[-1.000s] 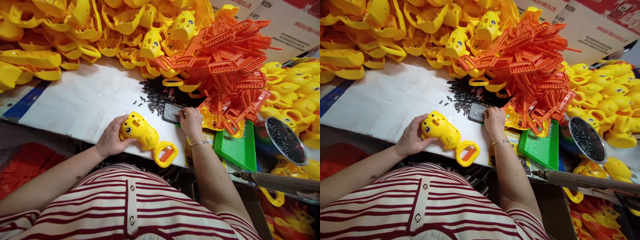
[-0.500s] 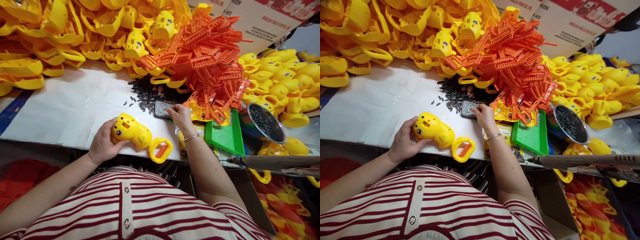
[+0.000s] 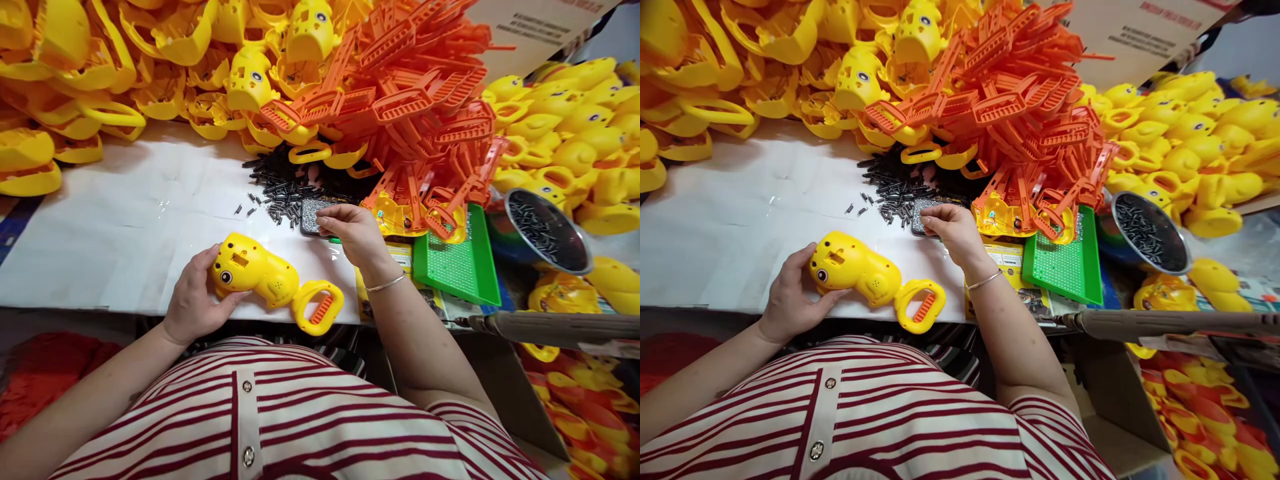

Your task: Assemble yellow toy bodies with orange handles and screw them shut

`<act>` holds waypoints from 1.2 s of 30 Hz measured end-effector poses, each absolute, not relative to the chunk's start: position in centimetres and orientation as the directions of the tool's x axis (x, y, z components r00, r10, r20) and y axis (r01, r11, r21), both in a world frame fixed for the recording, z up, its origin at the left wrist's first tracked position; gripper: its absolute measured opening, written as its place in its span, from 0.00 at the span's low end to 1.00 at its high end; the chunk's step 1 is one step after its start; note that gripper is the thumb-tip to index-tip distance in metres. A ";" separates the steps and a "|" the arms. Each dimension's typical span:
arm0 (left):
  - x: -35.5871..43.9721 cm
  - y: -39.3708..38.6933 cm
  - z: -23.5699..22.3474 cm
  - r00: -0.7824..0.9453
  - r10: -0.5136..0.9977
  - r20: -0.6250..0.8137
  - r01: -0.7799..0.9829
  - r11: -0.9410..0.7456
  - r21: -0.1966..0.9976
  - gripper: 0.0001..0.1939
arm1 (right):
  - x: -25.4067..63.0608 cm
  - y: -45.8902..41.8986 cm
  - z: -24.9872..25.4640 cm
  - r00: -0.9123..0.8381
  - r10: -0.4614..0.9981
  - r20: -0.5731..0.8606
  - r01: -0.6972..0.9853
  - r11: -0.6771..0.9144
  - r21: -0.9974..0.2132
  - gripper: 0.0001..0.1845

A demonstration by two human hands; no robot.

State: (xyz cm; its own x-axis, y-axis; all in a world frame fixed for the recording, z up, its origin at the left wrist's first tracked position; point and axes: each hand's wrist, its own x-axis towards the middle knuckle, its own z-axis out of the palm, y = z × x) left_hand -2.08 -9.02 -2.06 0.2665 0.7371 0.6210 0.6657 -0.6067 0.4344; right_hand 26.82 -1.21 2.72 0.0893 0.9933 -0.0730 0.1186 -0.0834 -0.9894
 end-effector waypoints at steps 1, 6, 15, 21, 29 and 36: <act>-2.1 -9.0 -1.9 0.263 0.738 0.621 0.664 -0.606 0.438 0.44 | 26.9 -1.1 2.6 0.107 0.994 -0.021 0.205 -0.043 -0.978 0.07; -1.7 -9.0 -1.3 0.235 0.808 0.540 0.680 -0.534 0.503 0.43 | 28.3 -0.3 1.5 0.106 0.965 0.239 0.645 0.116 -0.756 0.08; -0.5 -7.2 1.0 0.155 0.902 0.403 0.711 -0.385 0.588 0.41 | 28.5 -3.8 1.2 0.063 0.961 0.270 0.627 0.172 -0.760 0.14; 0.1 -5.9 5.2 0.100 0.963 0.250 0.846 -0.215 0.488 0.40 | 29.4 -5.0 0.1 0.192 0.943 0.270 0.535 0.131 -0.835 0.13; -1.3 -6.7 4.2 0.031 0.999 0.043 0.803 -0.051 0.594 0.43 | 27.5 -5.2 -0.3 -0.076 0.991 0.106 0.697 0.129 -0.705 0.11; -2.4 -8.5 1.2 0.058 0.965 0.256 0.722 -0.218 0.657 0.41 | 24.0 -3.3 1.0 -0.342 0.938 0.057 0.771 0.315 -0.553 0.11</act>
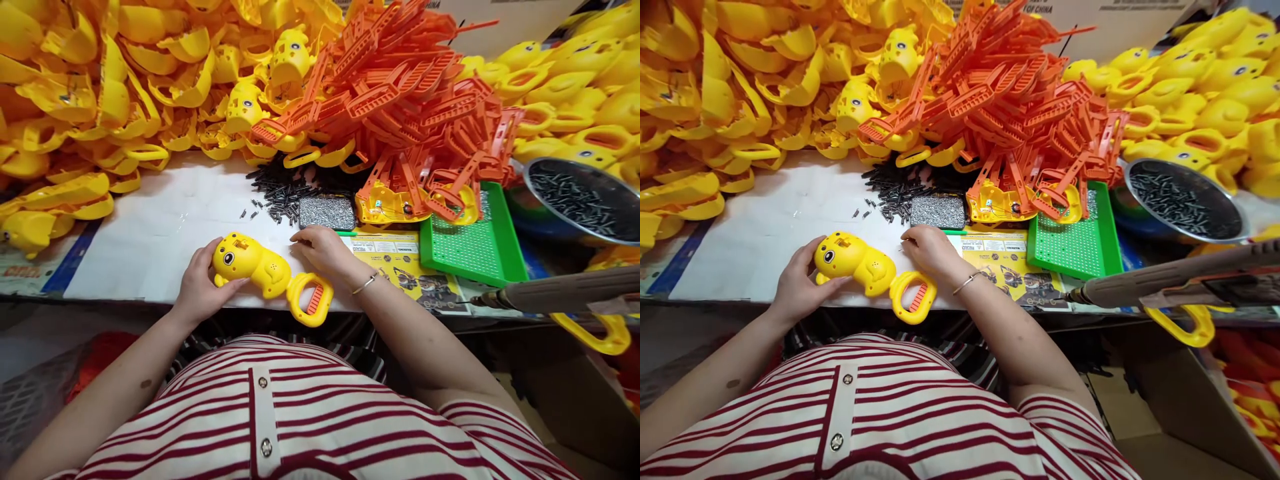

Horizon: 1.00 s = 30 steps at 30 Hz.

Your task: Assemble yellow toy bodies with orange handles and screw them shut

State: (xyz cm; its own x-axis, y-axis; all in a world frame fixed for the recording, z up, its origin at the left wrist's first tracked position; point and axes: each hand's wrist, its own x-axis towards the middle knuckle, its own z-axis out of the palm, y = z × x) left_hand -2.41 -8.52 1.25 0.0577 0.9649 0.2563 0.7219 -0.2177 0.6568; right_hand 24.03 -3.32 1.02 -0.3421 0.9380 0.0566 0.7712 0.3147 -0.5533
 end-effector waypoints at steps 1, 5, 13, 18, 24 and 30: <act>-2.5 -8.6 0.8 0.066 0.962 0.266 0.713 -0.232 0.662 0.41 | 23.8 -3.2 1.2 -0.377 0.925 0.048 0.773 0.342 -0.534 0.10; -2.9 -8.7 -0.4 0.083 0.952 0.295 0.677 -0.271 0.684 0.41 | 23.9 -3.6 1.6 -0.556 0.830 0.057 0.766 0.537 -0.354 0.11; -2.4 -8.4 -1.0 0.094 0.944 0.317 0.639 -0.302 0.708 0.42 | 26.2 -4.2 0.9 -0.688 0.712 0.144 0.698 0.702 -0.138 0.11; -0.7 -7.8 -1.2 0.116 0.934 0.338 0.596 -0.338 0.729 0.42 | 27.4 -1.6 1.0 -0.258 0.915 0.311 0.779 0.387 -0.493 0.06; -0.1 -7.6 -1.8 0.172 0.919 0.356 0.579 -0.386 0.718 0.40 | 26.8 -1.6 2.2 -0.136 0.975 0.175 0.508 0.220 -0.833 0.11; -0.3 -7.9 -1.7 0.165 0.927 0.338 0.574 -0.368 0.731 0.41 | 25.3 -3.3 2.8 -0.334 0.938 -0.091 0.139 -0.047 -0.989 0.18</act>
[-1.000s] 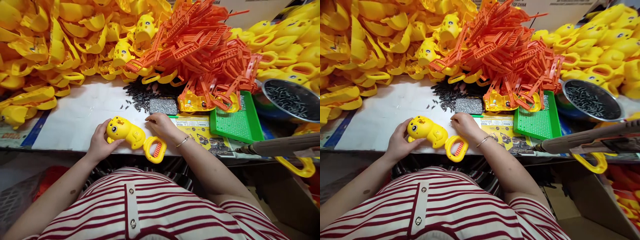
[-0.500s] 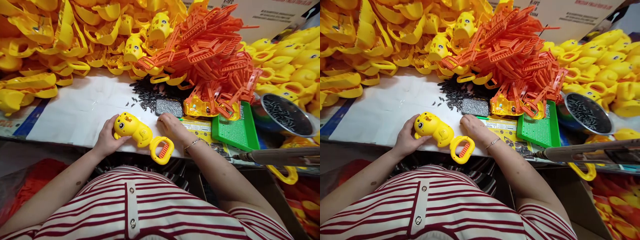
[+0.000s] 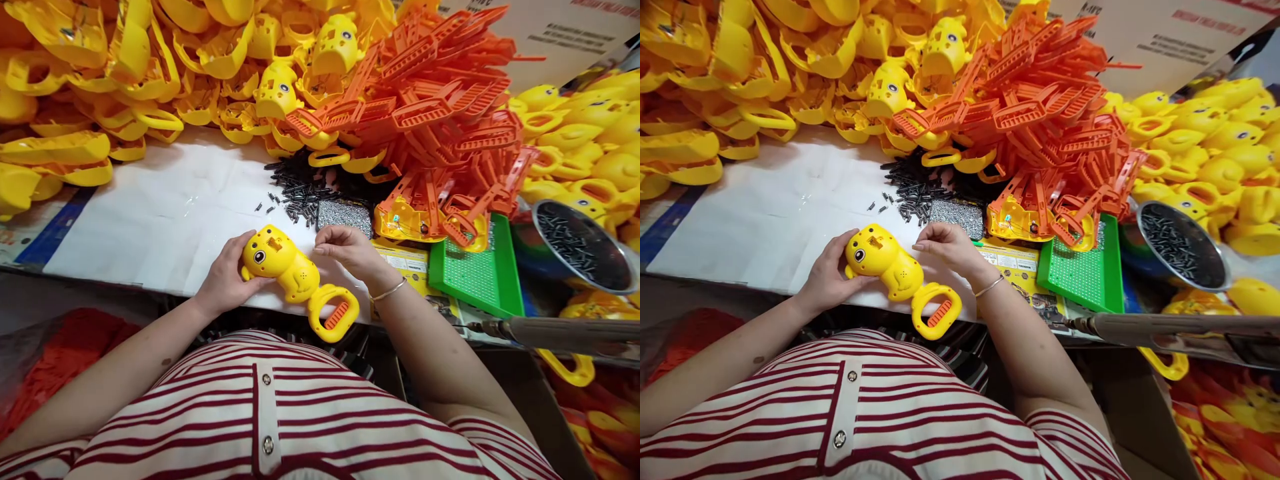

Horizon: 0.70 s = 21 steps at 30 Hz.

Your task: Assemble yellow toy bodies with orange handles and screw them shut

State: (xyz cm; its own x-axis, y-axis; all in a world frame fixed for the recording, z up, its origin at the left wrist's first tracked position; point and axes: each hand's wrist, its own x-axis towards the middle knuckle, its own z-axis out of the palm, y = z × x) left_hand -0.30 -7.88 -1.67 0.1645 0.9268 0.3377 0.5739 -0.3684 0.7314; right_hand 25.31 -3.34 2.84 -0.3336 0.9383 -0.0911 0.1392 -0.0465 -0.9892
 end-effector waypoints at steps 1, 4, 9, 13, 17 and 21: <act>-0.3 -7.9 -1.6 0.161 0.934 0.320 0.575 -0.352 0.738 0.41 | 25.3 -3.6 2.8 -0.356 0.925 -0.130 0.103 -0.100 -0.990 0.18; -0.4 -7.8 -1.6 0.149 0.951 0.270 0.570 -0.306 0.762 0.42 | 25.4 -4.2 2.4 -0.410 0.882 -0.232 0.062 -0.226 -0.972 0.17; -0.5 -7.7 -1.5 0.138 0.962 0.236 0.534 -0.273 0.800 0.41 | 25.1 -4.4 1.7 -0.444 0.859 -0.253 0.004 -0.281 -0.960 0.17; -0.5 -7.7 -1.3 0.155 0.962 0.225 0.525 -0.273 0.806 0.39 | 25.0 -4.4 1.6 -0.532 0.800 -0.276 0.032 -0.306 -0.951 0.18; -0.6 -7.7 -1.4 0.139 0.971 0.193 0.495 -0.237 0.836 0.40 | 24.9 -4.9 1.2 -0.479 0.836 -0.268 -0.027 -0.320 -0.947 0.18; -0.7 -7.6 -1.7 0.136 0.976 0.169 0.449 -0.213 0.868 0.41 | 24.7 -5.3 0.9 -0.431 0.858 -0.279 -0.061 -0.336 -0.940 0.20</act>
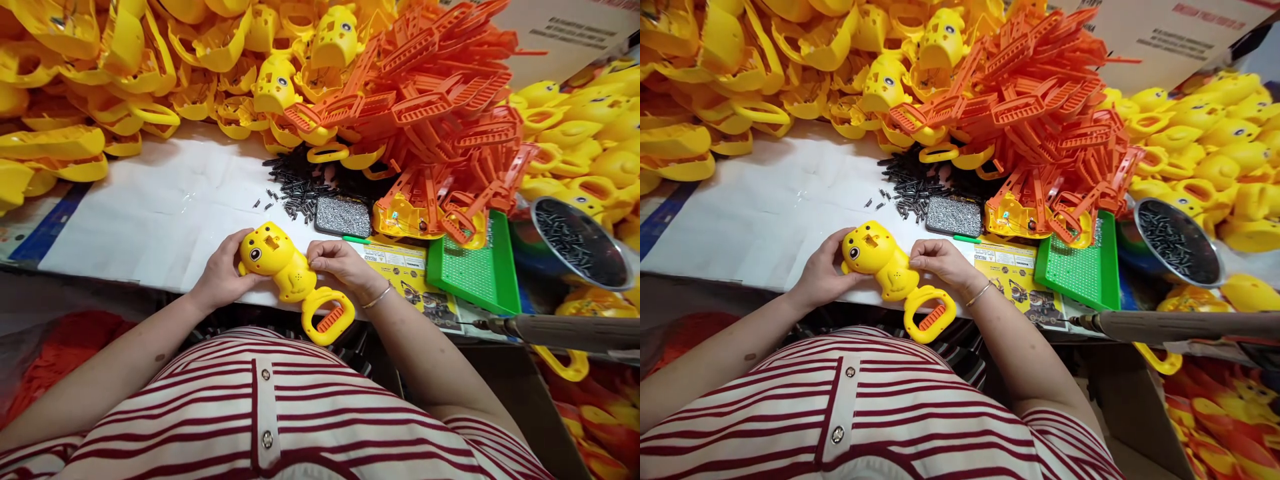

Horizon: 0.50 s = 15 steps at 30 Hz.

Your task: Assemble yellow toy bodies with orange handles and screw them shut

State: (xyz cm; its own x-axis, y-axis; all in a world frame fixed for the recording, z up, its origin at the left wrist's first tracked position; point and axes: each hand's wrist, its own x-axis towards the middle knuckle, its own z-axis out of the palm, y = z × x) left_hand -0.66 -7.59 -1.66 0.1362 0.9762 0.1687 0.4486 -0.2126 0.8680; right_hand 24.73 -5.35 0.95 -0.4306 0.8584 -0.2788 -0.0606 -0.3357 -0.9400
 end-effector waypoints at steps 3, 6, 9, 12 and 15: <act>-0.6 -7.6 -1.7 0.136 0.975 0.174 0.449 -0.217 0.867 0.41 | 24.7 -5.4 1.0 -0.429 0.863 -0.265 -0.047 -0.315 -0.948 0.19; -0.6 -7.6 -1.6 0.142 0.974 0.177 0.452 -0.223 0.864 0.41 | 24.7 -5.2 1.0 -0.454 0.851 -0.263 -0.053 -0.320 -0.946 0.19; -0.6 -7.7 -1.6 0.156 0.970 0.189 0.454 -0.240 0.858 0.40 | 24.8 -5.0 1.1 -0.517 0.804 -0.294 -0.007 -0.347 -0.938 0.21; -0.6 -7.8 -1.7 0.144 0.969 0.200 0.461 -0.245 0.853 0.40 | 25.1 -4.2 1.4 -0.544 0.793 -0.275 0.104 -0.262 -0.960 0.23; -0.6 -7.8 -1.6 0.128 0.973 0.194 0.472 -0.232 0.851 0.39 | 26.4 -2.5 1.8 -0.314 0.942 -0.116 0.308 -0.014 -0.951 0.20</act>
State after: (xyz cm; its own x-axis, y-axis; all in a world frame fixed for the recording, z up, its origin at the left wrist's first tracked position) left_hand -0.57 -7.84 -1.63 0.1282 0.9725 0.1942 0.4717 -0.2321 0.8507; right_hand 26.41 -2.51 1.83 -0.3140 0.9424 -0.1156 0.3082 -0.0140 -0.9512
